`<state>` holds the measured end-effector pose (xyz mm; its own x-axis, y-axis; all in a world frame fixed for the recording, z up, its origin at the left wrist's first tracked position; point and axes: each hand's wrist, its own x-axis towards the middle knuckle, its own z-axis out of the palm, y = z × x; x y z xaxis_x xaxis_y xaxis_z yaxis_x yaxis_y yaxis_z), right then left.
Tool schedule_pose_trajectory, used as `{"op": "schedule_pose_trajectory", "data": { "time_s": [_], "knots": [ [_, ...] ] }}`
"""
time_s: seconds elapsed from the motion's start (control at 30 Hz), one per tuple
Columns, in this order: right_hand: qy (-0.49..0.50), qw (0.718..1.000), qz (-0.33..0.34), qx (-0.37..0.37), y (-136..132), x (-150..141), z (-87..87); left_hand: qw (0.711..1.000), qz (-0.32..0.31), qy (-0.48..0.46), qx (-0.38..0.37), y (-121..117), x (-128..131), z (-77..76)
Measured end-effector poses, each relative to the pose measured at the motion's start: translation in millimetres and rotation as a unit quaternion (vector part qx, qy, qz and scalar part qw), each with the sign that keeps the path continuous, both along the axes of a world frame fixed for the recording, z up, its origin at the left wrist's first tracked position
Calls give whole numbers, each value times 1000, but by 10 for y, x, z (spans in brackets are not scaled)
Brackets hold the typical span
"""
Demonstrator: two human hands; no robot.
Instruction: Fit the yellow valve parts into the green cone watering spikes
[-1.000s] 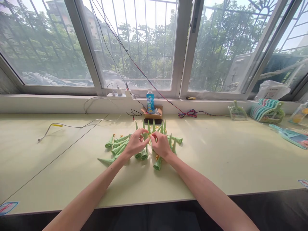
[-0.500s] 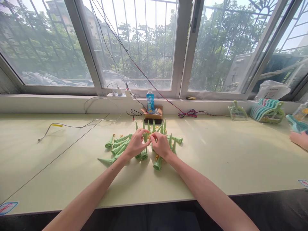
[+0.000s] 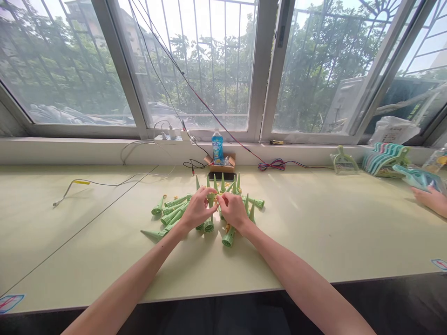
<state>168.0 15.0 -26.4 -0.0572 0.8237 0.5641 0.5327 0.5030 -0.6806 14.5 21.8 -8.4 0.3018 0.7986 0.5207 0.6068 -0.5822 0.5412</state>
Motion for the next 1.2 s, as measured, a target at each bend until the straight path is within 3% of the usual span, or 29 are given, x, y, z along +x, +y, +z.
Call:
{"op": "schedule_pose_trajectory", "data": {
  "time_s": [0.43,1.2],
  "knots": [
    [-13,1000,-19,11,23,6,-25,1000,-4,3,1,-6,-2,0],
    [-13,1000,10,-14,-6,0,-26,1000,-2,-2,-7,-12,4,7]
  ]
}}
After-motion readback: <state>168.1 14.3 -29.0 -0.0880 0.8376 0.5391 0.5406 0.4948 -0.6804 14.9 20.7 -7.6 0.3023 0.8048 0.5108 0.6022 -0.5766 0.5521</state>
